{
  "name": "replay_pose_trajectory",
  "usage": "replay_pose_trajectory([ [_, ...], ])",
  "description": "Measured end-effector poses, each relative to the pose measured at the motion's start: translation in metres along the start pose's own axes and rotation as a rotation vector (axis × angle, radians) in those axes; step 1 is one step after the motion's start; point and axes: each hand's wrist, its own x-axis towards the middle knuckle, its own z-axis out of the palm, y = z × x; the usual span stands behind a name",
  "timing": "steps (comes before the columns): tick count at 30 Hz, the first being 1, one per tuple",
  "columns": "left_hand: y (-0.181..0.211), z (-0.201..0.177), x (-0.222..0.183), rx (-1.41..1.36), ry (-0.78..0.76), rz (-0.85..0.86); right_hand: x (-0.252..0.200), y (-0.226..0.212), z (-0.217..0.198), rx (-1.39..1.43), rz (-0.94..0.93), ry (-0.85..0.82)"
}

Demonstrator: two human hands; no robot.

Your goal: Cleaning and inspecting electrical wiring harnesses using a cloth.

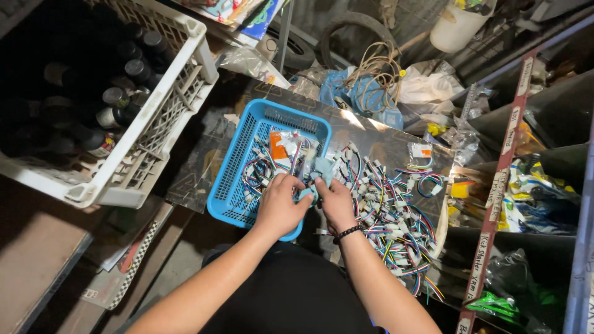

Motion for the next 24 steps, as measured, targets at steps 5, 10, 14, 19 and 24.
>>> replay_pose_trajectory([
  [5, 0.005, 0.004, 0.002, 0.010, -0.078, -0.071, -0.001, 0.013, -0.016, 0.074, 0.037, -0.023],
  [10, 0.016, 0.025, 0.008, -0.024, -0.211, -0.128, 0.010, 0.035, -0.043, 0.153, 0.078, 0.005],
  [14, 0.015, 0.056, 0.013, -0.004, -0.314, -0.105, 0.009, 0.050, -0.070, 0.195, 0.108, 0.072],
  [19, 0.030, 0.089, 0.013, 0.004, -0.428, -0.069, -0.004, 0.049, -0.101, 0.232, 0.154, 0.159],
  [24, 0.017, 0.135, 0.021, -0.019, -0.579, -0.037, -0.005, 0.052, -0.122, 0.255, 0.169, 0.225],
])
